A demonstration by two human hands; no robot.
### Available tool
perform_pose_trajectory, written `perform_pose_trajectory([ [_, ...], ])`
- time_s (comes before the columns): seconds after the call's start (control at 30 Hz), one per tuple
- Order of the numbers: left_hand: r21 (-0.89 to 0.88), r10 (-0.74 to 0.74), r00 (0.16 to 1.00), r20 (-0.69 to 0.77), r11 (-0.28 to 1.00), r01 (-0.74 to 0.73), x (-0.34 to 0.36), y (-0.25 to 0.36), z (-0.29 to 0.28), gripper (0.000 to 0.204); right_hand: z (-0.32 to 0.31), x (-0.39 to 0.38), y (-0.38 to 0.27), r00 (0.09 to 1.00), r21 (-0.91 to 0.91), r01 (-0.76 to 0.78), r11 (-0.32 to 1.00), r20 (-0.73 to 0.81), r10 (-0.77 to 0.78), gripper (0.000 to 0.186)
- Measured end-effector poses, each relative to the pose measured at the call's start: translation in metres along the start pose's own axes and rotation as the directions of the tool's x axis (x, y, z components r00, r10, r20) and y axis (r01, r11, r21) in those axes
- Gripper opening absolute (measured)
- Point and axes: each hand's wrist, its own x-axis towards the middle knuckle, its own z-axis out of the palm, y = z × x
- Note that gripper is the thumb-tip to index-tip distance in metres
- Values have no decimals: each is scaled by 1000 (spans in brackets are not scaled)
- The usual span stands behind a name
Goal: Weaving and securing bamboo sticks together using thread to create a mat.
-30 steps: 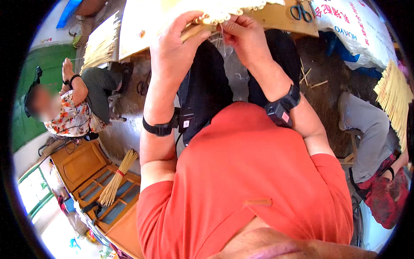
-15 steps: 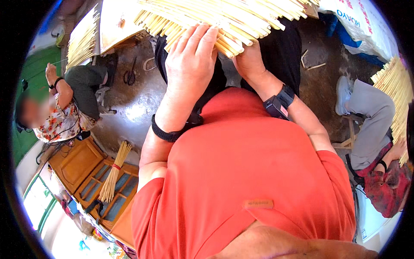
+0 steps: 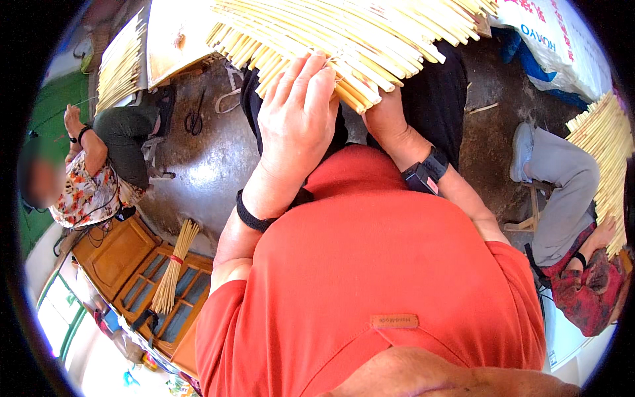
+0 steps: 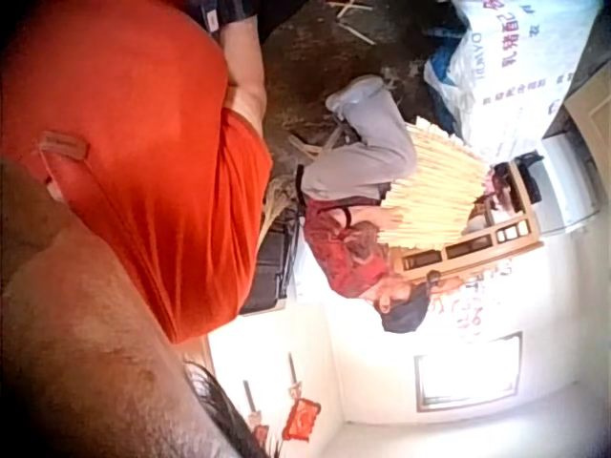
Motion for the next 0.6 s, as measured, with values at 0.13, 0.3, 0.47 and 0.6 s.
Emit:
perform_pose_trajectory([
  [0.13,-16,8,1000,-26,1000,-8,-1,-3,1,35,6,-7,-9,965,388,-235,891,-20,263,28],
  [0.3,-47,12,997,-73,999,-16,-3,-11,4,32,8,-7,-20,950,485,-264,833,-17,311,31],
  [0.47,-39,61,994,-95,997,-65,-9,-21,7,29,3,-8,-22,864,505,-409,760,-52,500,28],
  [0.6,-21,123,985,-125,992,-126,-13,-30,9,28,-1,-10,-15,918,272,-378,885,-12,396,27],
])
